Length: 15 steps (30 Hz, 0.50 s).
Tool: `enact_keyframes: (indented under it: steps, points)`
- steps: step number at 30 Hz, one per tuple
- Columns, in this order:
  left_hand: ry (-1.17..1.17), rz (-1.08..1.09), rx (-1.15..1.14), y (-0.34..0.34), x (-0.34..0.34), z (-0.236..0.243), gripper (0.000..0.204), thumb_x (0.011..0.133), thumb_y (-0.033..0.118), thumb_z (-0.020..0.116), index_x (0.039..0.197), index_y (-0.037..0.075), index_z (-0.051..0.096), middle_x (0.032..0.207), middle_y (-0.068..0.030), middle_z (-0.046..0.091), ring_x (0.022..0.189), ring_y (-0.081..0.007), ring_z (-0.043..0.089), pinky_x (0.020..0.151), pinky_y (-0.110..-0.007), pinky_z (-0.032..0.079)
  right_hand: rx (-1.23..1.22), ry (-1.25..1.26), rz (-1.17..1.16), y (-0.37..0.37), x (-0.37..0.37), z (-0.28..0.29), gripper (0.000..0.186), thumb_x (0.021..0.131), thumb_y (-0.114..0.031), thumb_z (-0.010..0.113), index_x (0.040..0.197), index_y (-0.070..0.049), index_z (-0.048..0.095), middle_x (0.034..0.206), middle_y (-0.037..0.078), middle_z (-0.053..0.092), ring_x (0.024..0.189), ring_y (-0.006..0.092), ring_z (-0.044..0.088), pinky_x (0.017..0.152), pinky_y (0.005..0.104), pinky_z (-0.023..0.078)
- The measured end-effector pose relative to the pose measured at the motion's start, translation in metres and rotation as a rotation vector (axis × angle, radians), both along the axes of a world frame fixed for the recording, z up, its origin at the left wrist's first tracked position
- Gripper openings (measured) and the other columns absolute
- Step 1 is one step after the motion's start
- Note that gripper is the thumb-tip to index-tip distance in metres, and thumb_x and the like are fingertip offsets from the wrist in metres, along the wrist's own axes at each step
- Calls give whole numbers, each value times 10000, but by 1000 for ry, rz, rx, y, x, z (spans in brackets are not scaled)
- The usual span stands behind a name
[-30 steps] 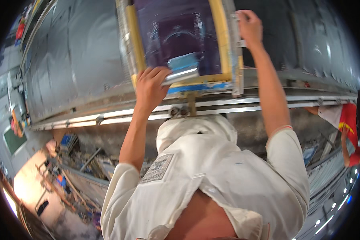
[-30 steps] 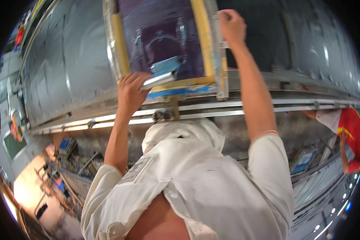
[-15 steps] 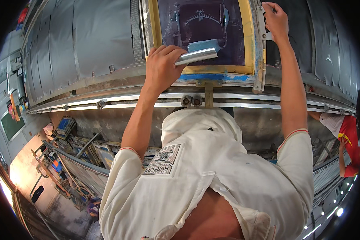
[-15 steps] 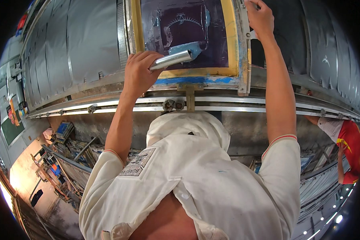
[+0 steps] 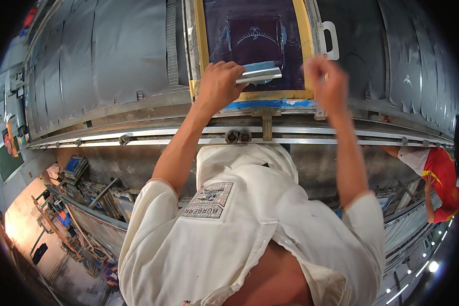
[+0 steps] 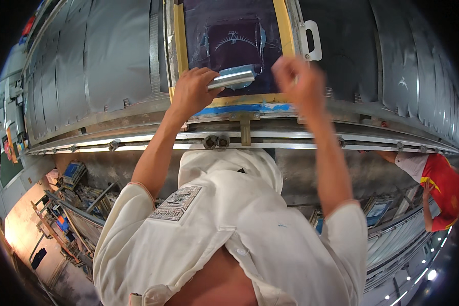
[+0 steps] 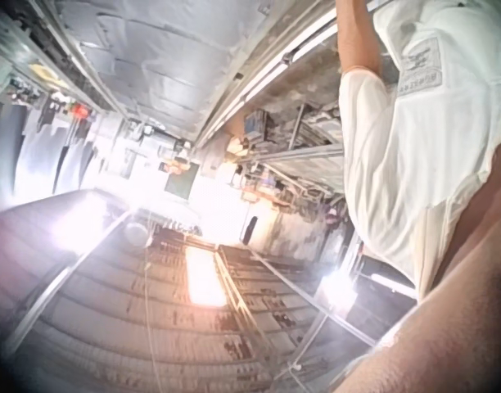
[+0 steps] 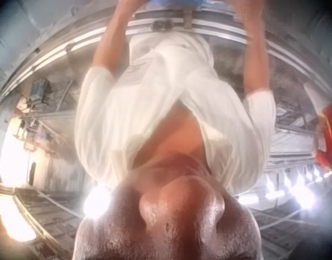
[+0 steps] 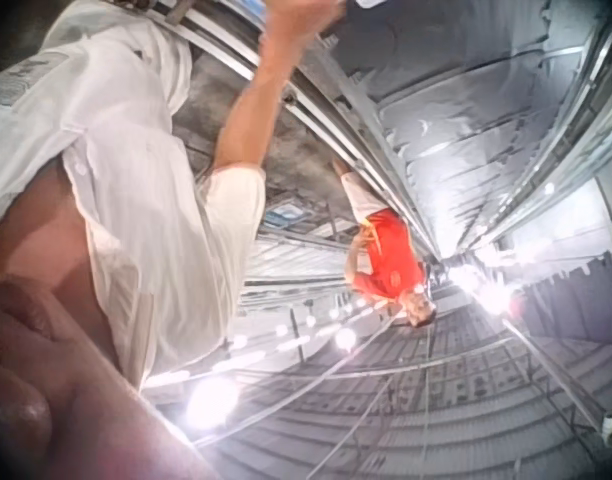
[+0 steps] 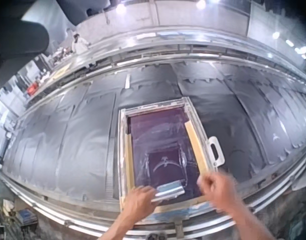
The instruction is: The person performs screen printing by applying ink to a screen frame and using a squeegee to pull the ink across the mesh onto fabric laid on a conveyor. The person refills the ink and repeats the process on multiple fabric pieces.
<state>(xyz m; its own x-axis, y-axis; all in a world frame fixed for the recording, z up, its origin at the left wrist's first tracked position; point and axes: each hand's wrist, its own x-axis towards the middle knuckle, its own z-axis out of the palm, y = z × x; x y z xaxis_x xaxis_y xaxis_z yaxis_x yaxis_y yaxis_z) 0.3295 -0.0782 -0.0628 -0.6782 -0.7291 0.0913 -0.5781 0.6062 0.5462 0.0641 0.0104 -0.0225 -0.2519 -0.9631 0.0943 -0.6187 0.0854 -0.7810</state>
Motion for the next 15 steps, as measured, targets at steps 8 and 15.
enact_keyframes:
  steps: [8,15]
  points:
    - [-3,-49,-34,-8,-7,2,269,731,165,840,947,52,728,837,-107,676,834,-327,653,763,-448,496,273,285,187,134,153,-58,519,802,-398,768,1257,-192,631,730,71,669,635,315,692,552,435,549]
    - [-4,-117,-67,-13,-2,0,258,763,184,812,956,44,713,845,-131,670,837,-368,654,746,-472,499,274,96,-135,149,161,-30,375,828,-383,743,1128,-165,688,656,73,654,621,307,689,542,405,528]
